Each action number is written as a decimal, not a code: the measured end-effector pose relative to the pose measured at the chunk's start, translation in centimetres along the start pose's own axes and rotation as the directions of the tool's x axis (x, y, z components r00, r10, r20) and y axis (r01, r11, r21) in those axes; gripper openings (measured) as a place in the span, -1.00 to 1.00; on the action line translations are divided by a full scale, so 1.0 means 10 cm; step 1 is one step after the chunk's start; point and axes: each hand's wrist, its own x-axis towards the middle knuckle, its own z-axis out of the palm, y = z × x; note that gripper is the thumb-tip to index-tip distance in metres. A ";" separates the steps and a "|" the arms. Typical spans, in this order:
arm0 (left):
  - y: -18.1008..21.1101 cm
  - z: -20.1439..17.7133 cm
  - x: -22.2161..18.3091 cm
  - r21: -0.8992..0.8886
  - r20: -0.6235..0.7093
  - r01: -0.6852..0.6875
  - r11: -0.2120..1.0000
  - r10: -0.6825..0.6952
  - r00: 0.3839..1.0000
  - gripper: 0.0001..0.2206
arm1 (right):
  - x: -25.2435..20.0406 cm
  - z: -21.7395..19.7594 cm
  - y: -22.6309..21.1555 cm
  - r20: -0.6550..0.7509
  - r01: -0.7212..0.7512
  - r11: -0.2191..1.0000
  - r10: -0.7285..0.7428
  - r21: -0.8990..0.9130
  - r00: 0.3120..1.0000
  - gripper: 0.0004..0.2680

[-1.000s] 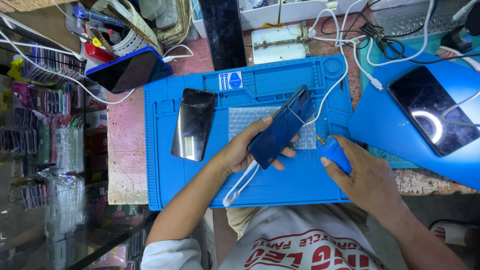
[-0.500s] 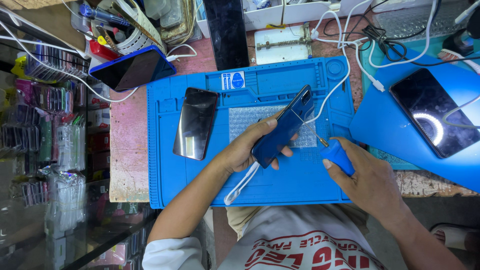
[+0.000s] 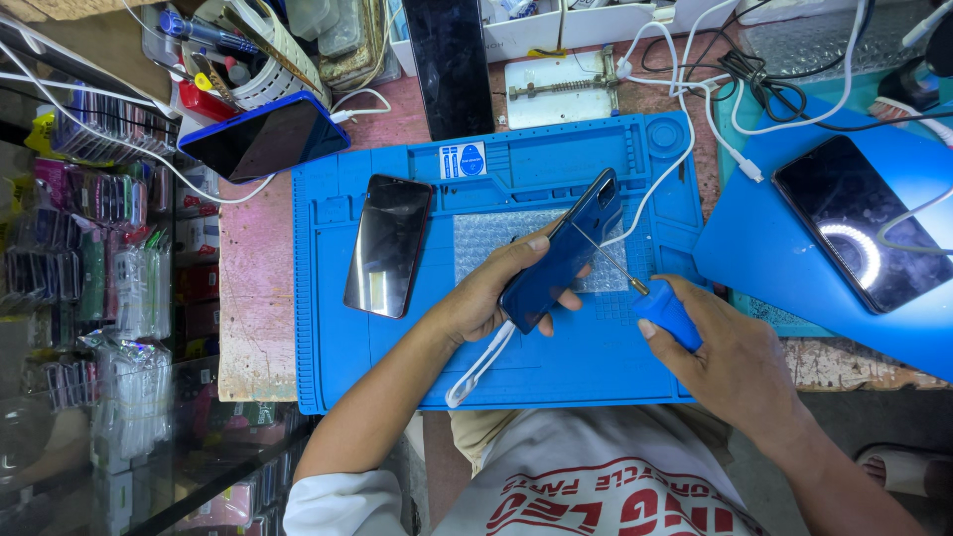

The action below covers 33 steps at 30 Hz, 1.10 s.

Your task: The person cleans the edges of a mobile phone and its back cover using a thin tool, then applies a blue tool to the edges and fits the back cover back onto the phone.

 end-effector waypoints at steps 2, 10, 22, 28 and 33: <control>0.01 0.01 0.00 0.010 0.000 -0.004 1.000 0.004 1.000 -0.29 | 0.00 -0.01 -0.01 -0.013 0.012 1.000 -0.012 -0.005 1.000 -0.60; 0.05 0.03 -0.02 0.014 0.006 -0.009 1.000 0.009 1.000 -0.28 | 0.01 -0.04 -0.06 -0.023 -0.071 0.997 0.072 0.036 0.997 -0.63; 0.00 0.00 -0.03 0.022 -0.015 0.006 1.000 -0.005 1.000 -0.31 | 0.00 -0.03 -0.07 -0.021 -0.080 0.997 0.081 0.023 0.997 -0.63; -0.07 -0.03 0.00 0.027 -0.019 0.007 1.000 -0.006 1.000 -0.28 | -0.02 -0.02 -0.07 -0.038 0.023 1.000 -0.023 -0.012 0.999 -0.62; -0.06 -0.02 0.02 0.014 -0.029 0.020 1.000 -0.020 0.999 -0.29 | -0.01 -0.01 -0.07 -0.011 0.023 1.000 -0.023 -0.007 1.000 -0.61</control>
